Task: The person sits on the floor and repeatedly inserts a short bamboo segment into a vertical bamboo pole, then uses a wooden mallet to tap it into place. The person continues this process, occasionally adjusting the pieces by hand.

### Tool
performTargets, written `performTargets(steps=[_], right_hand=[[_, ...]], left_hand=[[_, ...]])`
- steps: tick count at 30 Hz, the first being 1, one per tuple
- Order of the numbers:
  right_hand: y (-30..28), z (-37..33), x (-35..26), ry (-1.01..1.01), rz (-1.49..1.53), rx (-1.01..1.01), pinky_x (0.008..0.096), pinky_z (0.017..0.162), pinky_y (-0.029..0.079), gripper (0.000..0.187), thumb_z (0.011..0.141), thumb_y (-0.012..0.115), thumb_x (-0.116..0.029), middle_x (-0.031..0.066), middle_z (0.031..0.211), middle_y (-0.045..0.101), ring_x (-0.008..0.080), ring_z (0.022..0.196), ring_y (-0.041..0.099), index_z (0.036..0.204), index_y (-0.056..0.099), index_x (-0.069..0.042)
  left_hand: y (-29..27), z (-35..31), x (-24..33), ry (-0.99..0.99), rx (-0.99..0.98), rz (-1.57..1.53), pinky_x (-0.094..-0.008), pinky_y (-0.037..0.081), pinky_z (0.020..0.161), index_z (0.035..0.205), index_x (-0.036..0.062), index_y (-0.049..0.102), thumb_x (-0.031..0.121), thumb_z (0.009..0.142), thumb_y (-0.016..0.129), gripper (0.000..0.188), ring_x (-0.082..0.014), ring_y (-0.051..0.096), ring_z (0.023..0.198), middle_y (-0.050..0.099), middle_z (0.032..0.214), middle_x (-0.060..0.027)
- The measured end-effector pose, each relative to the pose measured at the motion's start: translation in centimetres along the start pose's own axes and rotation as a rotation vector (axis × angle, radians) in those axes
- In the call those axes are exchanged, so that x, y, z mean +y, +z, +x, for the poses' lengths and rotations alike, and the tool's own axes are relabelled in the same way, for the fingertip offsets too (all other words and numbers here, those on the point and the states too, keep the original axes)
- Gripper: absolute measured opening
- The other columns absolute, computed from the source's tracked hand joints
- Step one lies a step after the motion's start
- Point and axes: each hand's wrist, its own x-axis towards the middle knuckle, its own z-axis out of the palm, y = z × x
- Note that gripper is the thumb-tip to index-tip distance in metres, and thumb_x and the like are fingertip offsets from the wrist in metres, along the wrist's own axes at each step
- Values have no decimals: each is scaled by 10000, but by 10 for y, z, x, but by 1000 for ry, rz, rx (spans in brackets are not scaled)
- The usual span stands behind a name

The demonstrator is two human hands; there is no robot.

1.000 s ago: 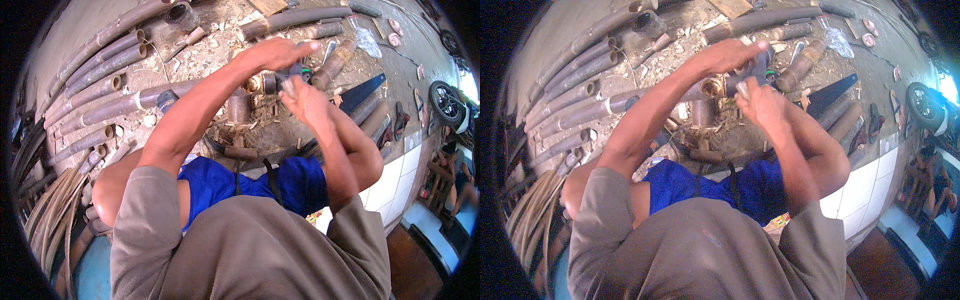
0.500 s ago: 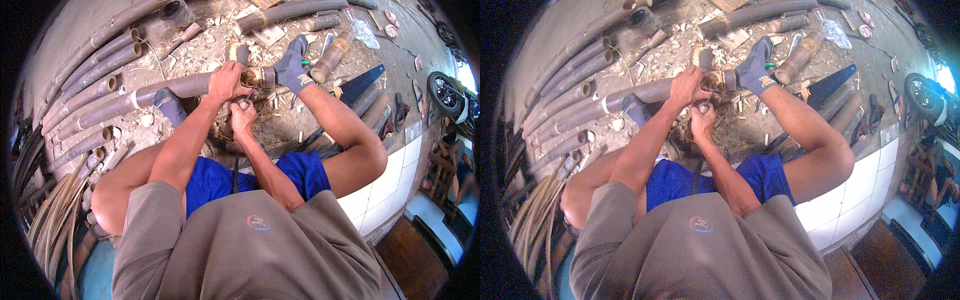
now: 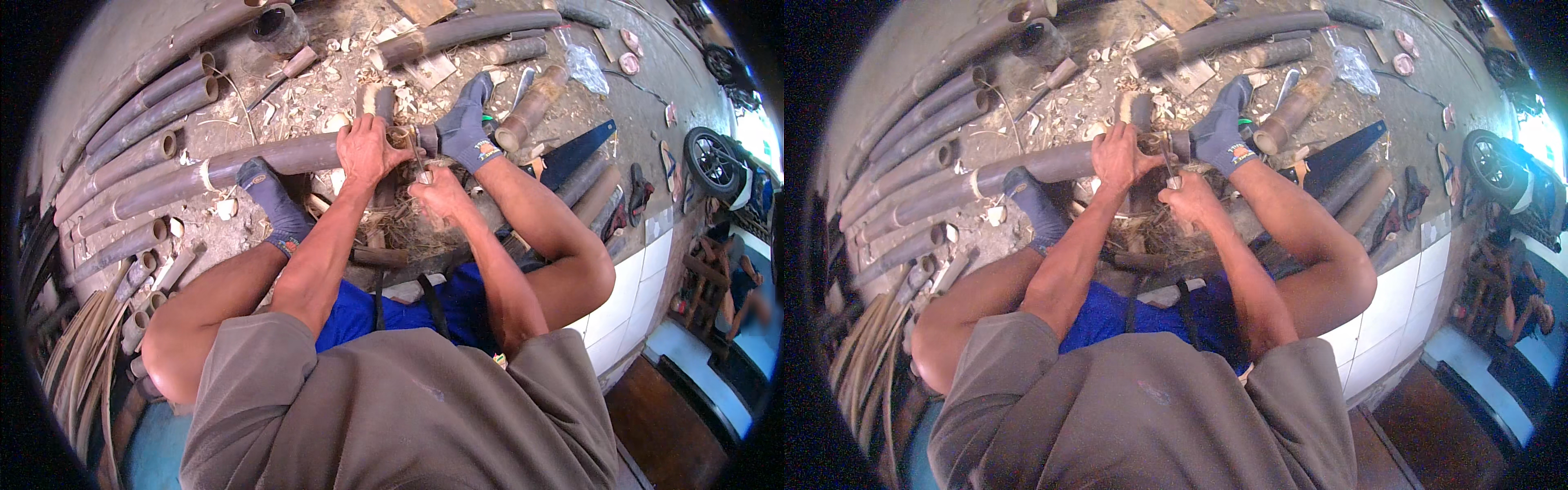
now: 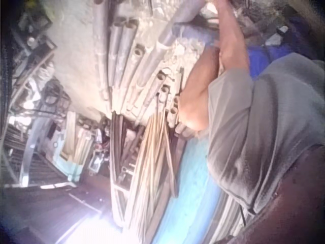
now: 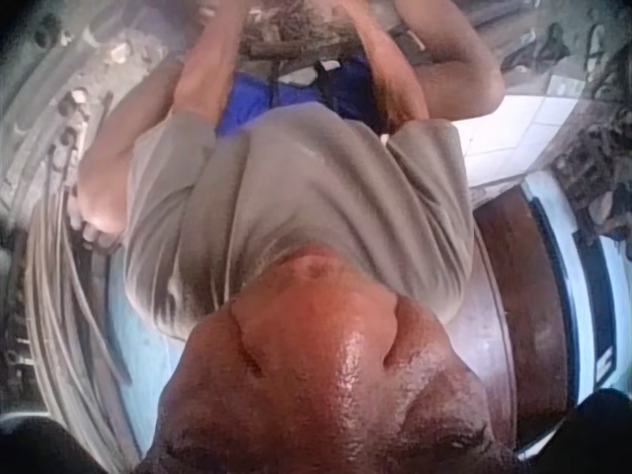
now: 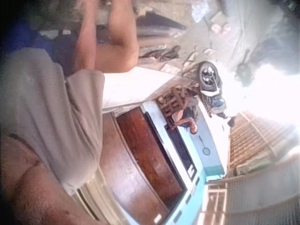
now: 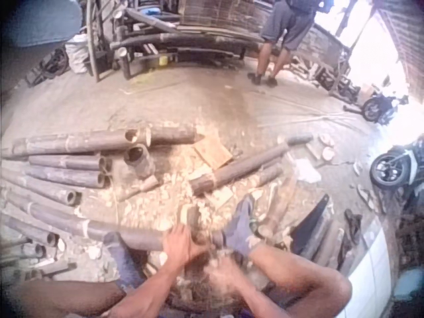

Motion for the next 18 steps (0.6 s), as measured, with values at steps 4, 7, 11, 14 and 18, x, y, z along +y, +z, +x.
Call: performTargets(steps=[4,7,11,14,18], right_hand=[[-31,18,-12,-14,-233,-132,421,668,578,322,791,756,-247,164,789,733,268,689,718,949,712,30],[-67,29,-60,-56,-589,-232,428,711,582,344,778,772,-292,183,821,754,292,727,735,928,748,17],[-61,36,-79,-116,-675,-250,422,657,570,302,777,773,-273,170,813,742,266,704,721,889,745,7],[-2,5,-22,40,115,-138,395,570,547,274,819,785,-228,101,715,659,235,613,658,959,681,-16],[113,-26,-7,38,970,174,340,501,514,214,890,773,-167,34,698,587,174,537,564,925,582,-77]], left_hand=[[3,0,2,-26,46,11,-457,458,925,1061,41,718,710,600,857,824,-280,654,1131,690,1098,-113],[4,5,7,-24,35,-4,-456,465,933,1057,39,715,724,624,837,820,-288,658,1127,686,1101,-122],[-10,11,-15,107,-128,-65,-477,494,972,1124,36,708,735,680,805,834,-324,658,1143,686,1135,-139],[-24,13,-47,203,-266,-97,-465,514,1012,1262,56,668,687,702,823,857,-340,651,1177,665,1232,-155],[-30,18,-40,249,-363,-46,-448,522,1009,1318,65,644,684,666,846,922,-329,635,1218,637,1298,-142]])
